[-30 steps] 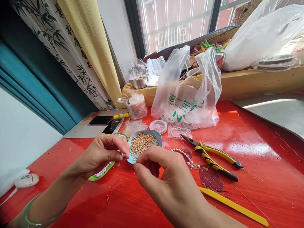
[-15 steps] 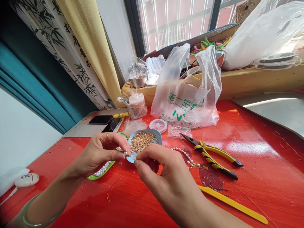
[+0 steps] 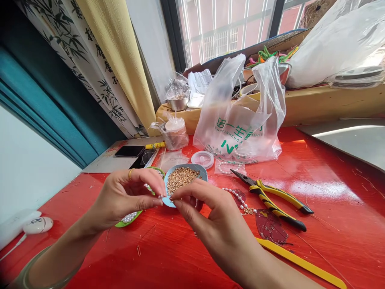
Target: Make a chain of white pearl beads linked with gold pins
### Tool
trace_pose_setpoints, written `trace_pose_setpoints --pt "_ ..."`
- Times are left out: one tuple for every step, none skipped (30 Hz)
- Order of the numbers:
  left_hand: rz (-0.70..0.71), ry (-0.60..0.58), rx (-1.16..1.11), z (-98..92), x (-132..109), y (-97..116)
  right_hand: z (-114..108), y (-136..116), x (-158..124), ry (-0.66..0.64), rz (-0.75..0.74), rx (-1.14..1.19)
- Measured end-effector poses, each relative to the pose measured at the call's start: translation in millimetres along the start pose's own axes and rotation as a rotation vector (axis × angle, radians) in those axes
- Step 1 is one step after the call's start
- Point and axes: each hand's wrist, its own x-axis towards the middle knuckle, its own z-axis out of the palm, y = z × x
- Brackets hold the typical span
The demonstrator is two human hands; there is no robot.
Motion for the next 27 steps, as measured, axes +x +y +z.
trace_pose_setpoints --pt "0.006 0.004 0.019 0.7 -0.6 0.8 -0.3 0.6 0.6 0.006 -0.013 -0.009" --pt "0.007 0.006 0.036 1.5 -1.1 1.7 -0.6 1.1 1.1 0.009 -0.022 -0.014" --pt "0.008 0.008 0.052 2.2 -1.5 2.7 -1.0 1.5 1.5 0.011 -0.029 -0.016" --pt "0.008 0.01 0.065 2.9 -1.8 3.7 -1.3 1.9 1.6 0.013 -0.032 -0.017" --pt "0.008 0.011 0.074 3.6 -1.9 4.6 -1.6 2.1 1.6 0.01 -0.032 -0.015" --pt "0.008 0.012 0.08 4.2 -2.0 5.4 -1.9 2.4 1.4 0.005 -0.029 -0.01" --pt "0.007 0.012 0.083 4.7 -2.0 5.9 -2.0 2.6 1.2 -0.001 -0.024 -0.002" --pt "0.003 0.012 0.083 5.0 -1.9 6.1 -2.1 2.8 0.9 -0.007 -0.018 0.009" --pt "0.0 0.013 0.08 5.3 -1.8 6.1 -2.0 3.0 0.8 -0.012 -0.008 0.02" --pt "-0.001 0.011 0.076 5.4 -1.7 5.9 -1.7 3.2 0.7 -0.015 0.004 0.032" --pt "0.0 0.011 0.074 5.5 -1.7 5.5 -1.4 3.4 0.7 -0.017 0.014 0.043" --pt "0.0 0.012 0.075 5.6 -1.7 5.0 -1.0 3.5 0.9 -0.023 0.025 0.054" --pt "0.002 0.014 0.077 5.7 -1.9 4.5 -0.6 3.6 1.0 -0.032 0.036 0.066" --pt "0.005 0.015 0.079 5.9 -2.0 4.1 -0.2 3.6 1.3 -0.043 0.049 0.078" --pt "0.006 0.015 0.08 6.1 -2.2 3.7 0.2 3.5 1.5 -0.053 0.058 0.092" --pt "0.004 0.014 0.079 6.5 -2.4 3.4 0.5 3.3 1.8 -0.061 0.066 0.107" --pt "0.002 0.012 0.076 6.8 -2.5 3.2 0.8 3.0 1.9 -0.062 0.073 0.12" --pt "0.001 0.006 0.07 7.2 -2.6 3.1 1.0 2.7 2.1 -0.06 0.081 0.131" --pt "-0.001 -0.001 0.066 7.4 -2.5 2.9 1.0 2.3 2.1 -0.058 0.085 0.14" --pt "-0.003 -0.008 0.063 7.5 -2.4 2.8 1.1 1.9 2.0 -0.055 0.094 0.145" --pt "-0.005 -0.011 0.059 7.5 -2.2 2.5 1.0 1.6 1.7 -0.059 0.104 0.151" --pt "-0.004 -0.014 0.053 7.2 -1.9 2.2 0.9 1.3 1.5 -0.065 0.121 0.158" --pt "0.0 -0.015 0.045 6.7 -1.7 1.8 0.9 1.2 1.1 -0.074 0.137 0.167" --pt "0.004 -0.014 0.038 6.2 -1.4 1.2 0.8 1.3 0.8 -0.085 0.154 0.178" --pt "0.01 -0.01 0.032 5.6 -1.2 0.6 0.8 1.4 0.6 -0.09 0.171 0.188" --pt "0.018 -0.006 0.026 5.0 -0.9 0.0 0.9 1.6 0.3 -0.096 0.184 0.199" --pt "0.023 -0.002 0.023 4.5 -0.8 -0.6 0.9 1.9 0.2 -0.099 0.195 0.212"
